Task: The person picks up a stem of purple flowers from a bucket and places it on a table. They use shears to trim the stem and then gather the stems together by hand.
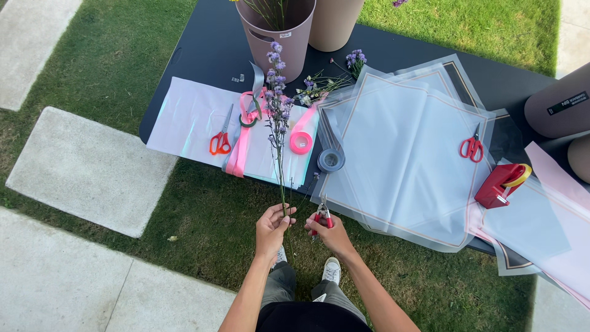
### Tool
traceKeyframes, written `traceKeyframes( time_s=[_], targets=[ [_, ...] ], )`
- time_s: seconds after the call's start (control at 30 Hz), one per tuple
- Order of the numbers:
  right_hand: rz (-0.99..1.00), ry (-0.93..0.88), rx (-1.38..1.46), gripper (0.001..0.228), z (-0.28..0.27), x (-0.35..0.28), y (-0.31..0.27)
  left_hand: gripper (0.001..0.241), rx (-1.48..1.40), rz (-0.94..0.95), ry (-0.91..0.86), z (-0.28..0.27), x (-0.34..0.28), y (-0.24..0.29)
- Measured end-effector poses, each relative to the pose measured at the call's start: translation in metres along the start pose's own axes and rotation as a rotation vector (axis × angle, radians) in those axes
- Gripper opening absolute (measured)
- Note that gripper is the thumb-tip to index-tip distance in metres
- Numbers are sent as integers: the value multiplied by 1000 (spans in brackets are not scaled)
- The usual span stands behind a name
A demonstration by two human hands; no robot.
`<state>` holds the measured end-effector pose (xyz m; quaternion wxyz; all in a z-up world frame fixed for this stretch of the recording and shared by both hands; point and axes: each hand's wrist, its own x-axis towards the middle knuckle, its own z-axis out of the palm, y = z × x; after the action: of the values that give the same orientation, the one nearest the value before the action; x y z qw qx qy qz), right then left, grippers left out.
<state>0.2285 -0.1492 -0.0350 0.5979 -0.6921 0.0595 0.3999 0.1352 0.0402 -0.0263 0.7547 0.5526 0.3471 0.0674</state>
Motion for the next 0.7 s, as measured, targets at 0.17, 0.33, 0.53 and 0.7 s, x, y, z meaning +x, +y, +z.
traceKeyframes(
  time_s=[0.17,0.33,0.53,0.7],
  targets=[
    [-87,-69,-6,24,4,-29,-25,33,-83,-7,45,-5,0,-24],
    [-219,-133,-497,47,-8,-45,-11,26,-22,49,159,-1,-22,4],
    [-342,-86,-848,54,-11,-63,-13,22,18,100,195,4,-35,13],
    [-435,-35,-959,59,-15,-73,-25,21,-7,122,191,11,-43,13]
  ],
)
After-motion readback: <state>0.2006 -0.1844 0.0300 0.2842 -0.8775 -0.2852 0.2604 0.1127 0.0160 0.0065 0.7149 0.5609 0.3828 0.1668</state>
